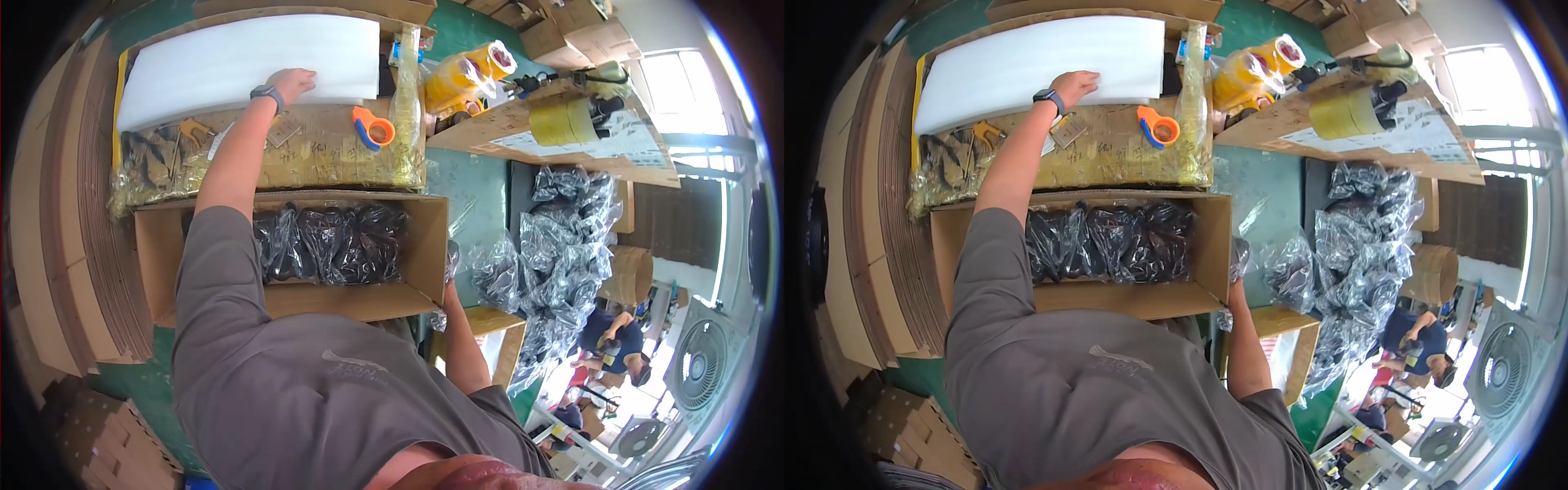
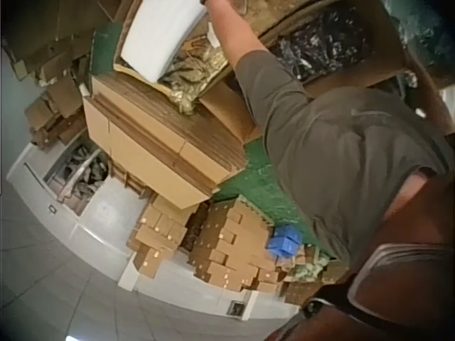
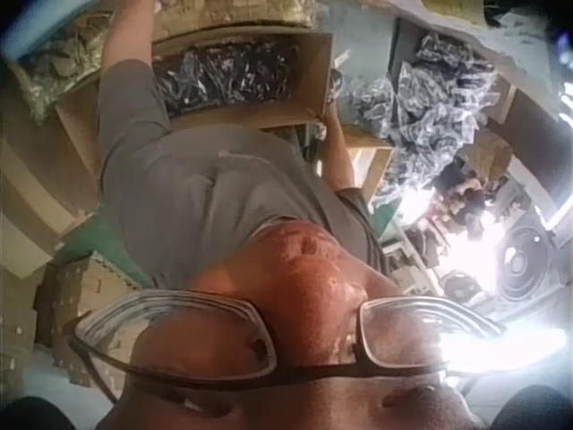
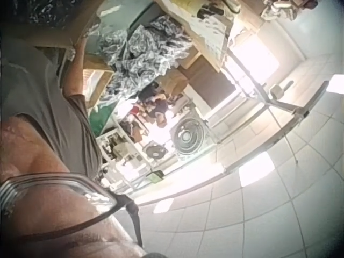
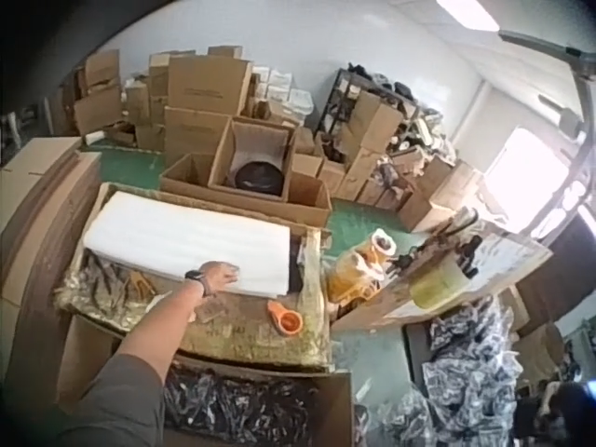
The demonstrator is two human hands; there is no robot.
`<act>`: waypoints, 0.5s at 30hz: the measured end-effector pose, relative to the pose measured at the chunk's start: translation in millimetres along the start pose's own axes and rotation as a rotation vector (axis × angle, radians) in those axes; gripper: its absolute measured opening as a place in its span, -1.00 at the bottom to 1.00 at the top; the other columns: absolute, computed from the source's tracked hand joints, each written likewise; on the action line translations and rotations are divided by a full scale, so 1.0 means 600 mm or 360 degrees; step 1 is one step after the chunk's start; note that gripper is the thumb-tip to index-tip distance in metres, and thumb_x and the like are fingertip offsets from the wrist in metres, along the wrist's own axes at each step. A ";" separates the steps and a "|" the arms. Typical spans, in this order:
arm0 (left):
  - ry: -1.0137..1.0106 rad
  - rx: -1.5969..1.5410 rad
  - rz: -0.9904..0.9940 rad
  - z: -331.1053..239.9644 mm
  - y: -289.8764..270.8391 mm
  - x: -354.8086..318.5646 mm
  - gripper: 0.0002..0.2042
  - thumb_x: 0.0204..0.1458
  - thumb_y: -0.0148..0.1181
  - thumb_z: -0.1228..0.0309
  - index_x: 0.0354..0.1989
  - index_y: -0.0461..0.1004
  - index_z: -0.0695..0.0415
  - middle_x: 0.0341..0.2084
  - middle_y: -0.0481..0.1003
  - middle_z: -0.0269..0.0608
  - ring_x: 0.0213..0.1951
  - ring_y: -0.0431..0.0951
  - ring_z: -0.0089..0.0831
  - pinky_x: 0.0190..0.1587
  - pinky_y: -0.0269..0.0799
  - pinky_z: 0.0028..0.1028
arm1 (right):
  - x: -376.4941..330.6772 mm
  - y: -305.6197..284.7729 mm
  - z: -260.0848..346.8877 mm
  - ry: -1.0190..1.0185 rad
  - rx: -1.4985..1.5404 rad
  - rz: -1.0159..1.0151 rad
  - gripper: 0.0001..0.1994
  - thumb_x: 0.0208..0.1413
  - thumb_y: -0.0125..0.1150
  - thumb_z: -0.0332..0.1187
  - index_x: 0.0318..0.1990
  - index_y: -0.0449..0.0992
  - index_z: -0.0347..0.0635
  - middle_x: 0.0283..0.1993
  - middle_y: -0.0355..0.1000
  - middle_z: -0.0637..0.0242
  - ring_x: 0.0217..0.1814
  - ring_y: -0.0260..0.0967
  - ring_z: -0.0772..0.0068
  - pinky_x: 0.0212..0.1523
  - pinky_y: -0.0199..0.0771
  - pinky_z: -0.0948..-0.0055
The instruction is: Packing bicycle saddles into cardboard boxes, applying labels, and sealing with tape.
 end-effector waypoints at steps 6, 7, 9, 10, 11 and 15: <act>-0.0335 -0.0113 -0.1132 -0.038 -0.086 -0.057 -0.68 0.37 0.01 0.26 0.09 0.57 0.18 0.01 0.59 0.10 0.04 0.55 0.12 0.10 0.46 -0.03 | -0.007 0.014 0.027 -0.0084 0.0184 0.0031 -0.07 0.01 0.49 0.07 0.35 0.19 -0.40 0.24 0.45 -0.35 0.23 0.51 -0.26 0.14 0.55 0.00; -0.0127 -0.0003 -0.1230 -0.158 -0.095 -0.103 -0.67 0.38 0.00 0.29 0.13 0.53 0.21 0.00 0.58 0.11 0.04 0.54 0.13 0.12 0.45 -0.02 | -0.005 0.021 -0.035 -0.0012 0.0227 0.0018 -0.07 0.01 0.49 0.07 0.35 0.19 -0.40 0.24 0.45 -0.35 0.23 0.51 -0.26 0.14 0.55 0.00; 0.0303 0.0059 -0.1040 -0.346 -0.066 -0.217 -0.63 0.36 -0.01 0.35 0.23 0.45 0.27 0.00 0.56 0.14 0.05 0.50 0.15 0.14 0.41 0.01 | 0.051 0.010 -0.158 0.0079 0.0681 -0.0290 -0.05 -0.03 0.51 0.09 0.35 0.21 -0.41 0.19 0.46 -0.43 0.29 0.45 -0.37 0.24 0.46 -0.04; 0.0418 0.0126 -0.0866 -0.395 -0.015 -0.303 -0.66 0.30 0.02 0.39 0.18 0.47 0.25 0.06 0.55 0.11 0.00 0.51 0.11 0.09 0.43 0.02 | 0.055 0.028 -0.135 0.0076 0.0729 -0.0275 -0.05 -0.03 0.51 0.09 0.35 0.21 -0.41 0.19 0.46 -0.43 0.29 0.45 -0.37 0.24 0.46 -0.04; 0.0178 0.0183 -0.0192 -0.425 0.069 -0.377 -0.75 0.26 0.04 0.42 -0.01 0.53 0.25 0.18 0.50 0.09 -0.03 0.52 0.08 0.06 0.43 0.04 | 0.038 0.021 -0.083 -0.0078 0.0536 -0.0342 -0.07 -0.05 0.54 0.07 0.32 0.25 -0.43 0.10 0.52 -0.37 0.19 0.51 -0.32 0.16 0.51 -0.03; -0.0230 -0.0271 0.0672 -0.483 0.299 -0.588 -0.77 0.28 0.08 0.34 -0.18 0.57 0.25 0.24 0.49 0.12 0.16 0.51 0.14 0.14 0.49 -0.04 | -0.030 -0.062 0.069 0.0044 0.1286 0.0215 -0.45 0.13 0.46 -0.14 0.13 0.45 -0.35 -0.50 0.47 0.33 -0.48 0.51 0.38 -0.46 0.55 0.33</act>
Point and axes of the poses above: each hand's wrist, its own x-axis towards the middle knuckle, its own y-axis out of the palm, z = x × y, the point moved 7 cm from there along x, towards the middle knuckle
